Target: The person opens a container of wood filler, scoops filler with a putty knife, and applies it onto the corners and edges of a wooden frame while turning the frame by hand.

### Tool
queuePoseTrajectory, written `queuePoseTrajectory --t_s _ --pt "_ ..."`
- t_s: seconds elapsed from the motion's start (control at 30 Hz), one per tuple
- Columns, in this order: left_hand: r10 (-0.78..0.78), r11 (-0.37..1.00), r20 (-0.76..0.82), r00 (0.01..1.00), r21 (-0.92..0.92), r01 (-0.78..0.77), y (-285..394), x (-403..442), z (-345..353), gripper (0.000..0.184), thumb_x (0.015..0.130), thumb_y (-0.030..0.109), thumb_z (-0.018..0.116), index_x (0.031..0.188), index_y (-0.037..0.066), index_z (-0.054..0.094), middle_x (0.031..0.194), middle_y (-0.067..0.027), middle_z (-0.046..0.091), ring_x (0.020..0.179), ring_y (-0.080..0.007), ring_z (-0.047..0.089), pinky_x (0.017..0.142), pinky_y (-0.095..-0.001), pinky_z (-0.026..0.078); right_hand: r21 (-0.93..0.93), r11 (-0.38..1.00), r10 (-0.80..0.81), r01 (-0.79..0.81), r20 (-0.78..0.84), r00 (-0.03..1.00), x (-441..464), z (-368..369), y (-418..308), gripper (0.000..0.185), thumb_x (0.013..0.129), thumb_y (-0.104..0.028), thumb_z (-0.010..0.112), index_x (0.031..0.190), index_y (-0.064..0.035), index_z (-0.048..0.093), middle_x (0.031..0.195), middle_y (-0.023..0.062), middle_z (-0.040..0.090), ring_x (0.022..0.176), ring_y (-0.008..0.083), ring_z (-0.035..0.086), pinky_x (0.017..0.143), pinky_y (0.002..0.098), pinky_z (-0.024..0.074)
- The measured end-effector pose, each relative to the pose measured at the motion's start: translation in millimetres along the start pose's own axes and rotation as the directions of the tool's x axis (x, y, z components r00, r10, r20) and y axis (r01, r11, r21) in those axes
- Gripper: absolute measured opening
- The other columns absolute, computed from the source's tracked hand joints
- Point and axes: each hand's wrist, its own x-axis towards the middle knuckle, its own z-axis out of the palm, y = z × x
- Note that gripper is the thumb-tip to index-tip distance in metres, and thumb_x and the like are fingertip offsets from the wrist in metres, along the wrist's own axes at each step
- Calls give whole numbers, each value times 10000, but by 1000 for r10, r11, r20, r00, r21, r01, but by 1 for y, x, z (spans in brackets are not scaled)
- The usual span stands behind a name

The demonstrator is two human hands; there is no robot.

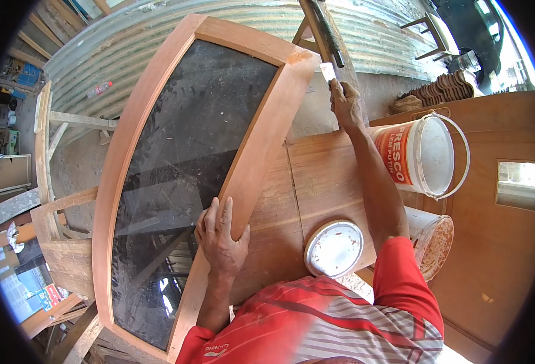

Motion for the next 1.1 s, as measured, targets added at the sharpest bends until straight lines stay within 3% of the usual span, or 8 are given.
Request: queuePoseTrajectory --t_s 0.1,0.23,0.33,0.5,0.83,0.93,1.03,1.1 --pt "12 1000 -27 1000 8 -12 -2 11 3 888 699 139 923 1514 109 572 1504 -180 521 1337 -390 493 1142 -536 393 -15 1000 -18 18 -5 1000 10 16 -9 475 1097 -410 576 925 22 677 666 64 598 586 158 605 562 374 477" --pt "21 1000 -35 999 8 -21 -3 16 3 849 700 145 923 1484 95 601 1484 -176 533 1321 -388 498 1138 -530 398 -18 989 -147 147 5 989 31 47 -6 465 1103 -445 573 899 -32 637 648 -2 558 541 83 523 496 296 427" --pt "19 1000 -36 999 21 -18 -2 15 5 832 700 146 922 1471 93 613 1484 -171 534 1322 -381 498 1136 -528 399 -114 986 -122 124 27 992 31 58 0 544 1100 -458 540 928 43 664 737 203 638 690 261 632 645 461 491" --pt "20 999 -29 999 43 -19 -3 16 4 833 695 144 926 1466 95 614 1486 -169 530 1326 -366 498 1134 -520 397 25 1000 -16 12 174 985 23 49 -10 546 1111 -503 502 956 -4 659 704 39 564 642 150 572 618 346 458" --pt "29 999 -21 999 47 -28 -2 15 6 843 697 153 929 1473 99 604 1482 -164 520 1334 -362 488 1140 -520 391 112 993 -2 -24 224 975 29 45 8 498 1110 -481 529 971 -20 658 695 6 533 620 109 493 587 339 430" --pt "32 998 -25 999 51 -30 -2 16 4 839 700 157 929 1472 101 605 1477 -163 522 1331 -361 489 1138 -519 394 131 991 -20 -6 191 981 22 44 4 420 1122 -444 544 930 -77 612 638 -44 482 522 66 432 461 266 367" --pt "31 999 -25 999 44 -30 -2 15 6 841 699 161 928 1473 102 604 1477 -158 523 1330 -361 490 1138 -519 395 60 997 43 -55 189 981 17 33 22 405 1123 -417 532 932 -70 619 634 -29 493 515 81 443 448 287 370" --pt "35 999 -29 999 40 -34 -3 15 4 840 699 161 928 1472 106 605 1475 -157 523 1328 -363 492 1137 -520 398 -197 970 180 -143 188 966 19 35 32 389 1114 -400 533 972 -53 639 638 -1 521 517 102 476 445 311 383"
